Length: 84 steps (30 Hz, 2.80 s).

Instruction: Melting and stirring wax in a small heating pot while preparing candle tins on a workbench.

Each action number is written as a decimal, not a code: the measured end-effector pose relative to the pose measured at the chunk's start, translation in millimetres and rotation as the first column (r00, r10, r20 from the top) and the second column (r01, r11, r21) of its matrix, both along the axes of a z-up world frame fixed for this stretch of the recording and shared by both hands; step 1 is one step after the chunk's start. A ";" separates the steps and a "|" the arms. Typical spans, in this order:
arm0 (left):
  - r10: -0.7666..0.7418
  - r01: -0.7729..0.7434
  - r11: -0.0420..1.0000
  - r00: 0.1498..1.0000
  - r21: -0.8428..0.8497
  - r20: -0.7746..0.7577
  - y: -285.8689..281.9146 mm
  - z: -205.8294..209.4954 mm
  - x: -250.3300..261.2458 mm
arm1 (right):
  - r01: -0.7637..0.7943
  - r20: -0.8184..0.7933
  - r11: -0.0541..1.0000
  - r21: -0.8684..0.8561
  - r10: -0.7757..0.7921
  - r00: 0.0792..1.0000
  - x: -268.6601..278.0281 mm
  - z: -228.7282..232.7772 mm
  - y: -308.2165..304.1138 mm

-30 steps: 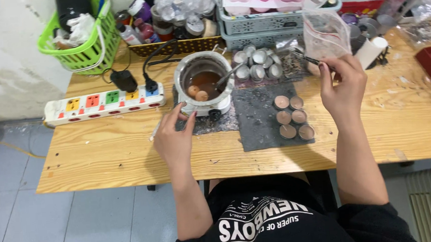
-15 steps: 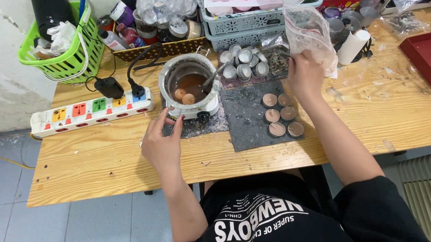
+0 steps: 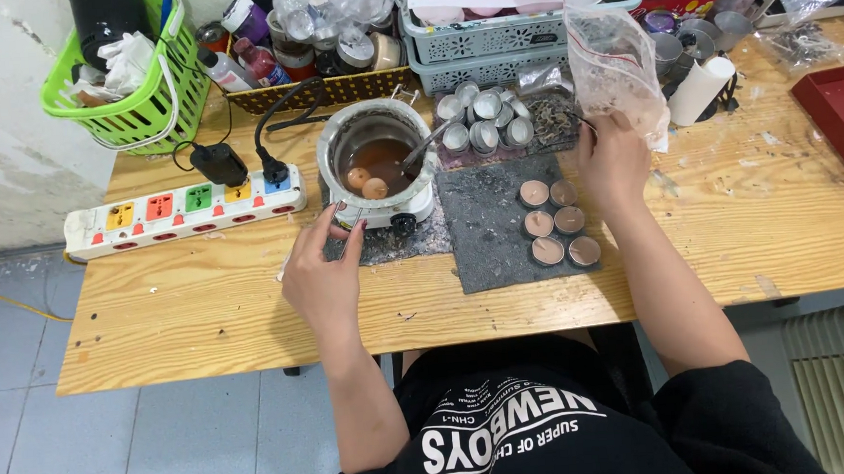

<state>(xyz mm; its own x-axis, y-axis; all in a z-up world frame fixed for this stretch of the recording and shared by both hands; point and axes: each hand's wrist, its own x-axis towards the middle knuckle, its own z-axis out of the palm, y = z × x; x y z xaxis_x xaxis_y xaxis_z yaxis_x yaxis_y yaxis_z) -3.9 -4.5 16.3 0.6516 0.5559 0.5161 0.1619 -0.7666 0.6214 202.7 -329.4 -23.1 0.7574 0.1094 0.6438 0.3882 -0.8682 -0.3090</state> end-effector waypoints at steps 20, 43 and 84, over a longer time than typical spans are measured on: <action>-0.007 0.007 1.000 1.000 -0.004 0.024 1.0 0.5 0.4 | -0.560 -0.157 0.828 -0.006 0.552 0.819 19.9 -13.3 -8.3; -0.038 0.038 0.999 0.998 -0.006 0.054 3.4 -5.2 0.3 | -0.659 -0.191 0.648 0.382 0.753 0.629 -38.5 115.9 152.4; -0.021 0.021 1.000 0.999 -0.010 0.028 4.3 -13.0 4.7 | -0.810 -0.007 0.576 0.110 0.816 0.578 -52.0 126.9 128.6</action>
<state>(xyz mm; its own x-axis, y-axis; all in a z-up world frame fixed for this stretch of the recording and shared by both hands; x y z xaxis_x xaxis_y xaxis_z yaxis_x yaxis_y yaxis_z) 0.8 -0.2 3.2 0.6489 0.5474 0.5285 0.1286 -0.7635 0.6329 150.6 -200.8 103.9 0.4097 0.6434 0.6467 0.8992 -0.1651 -0.4053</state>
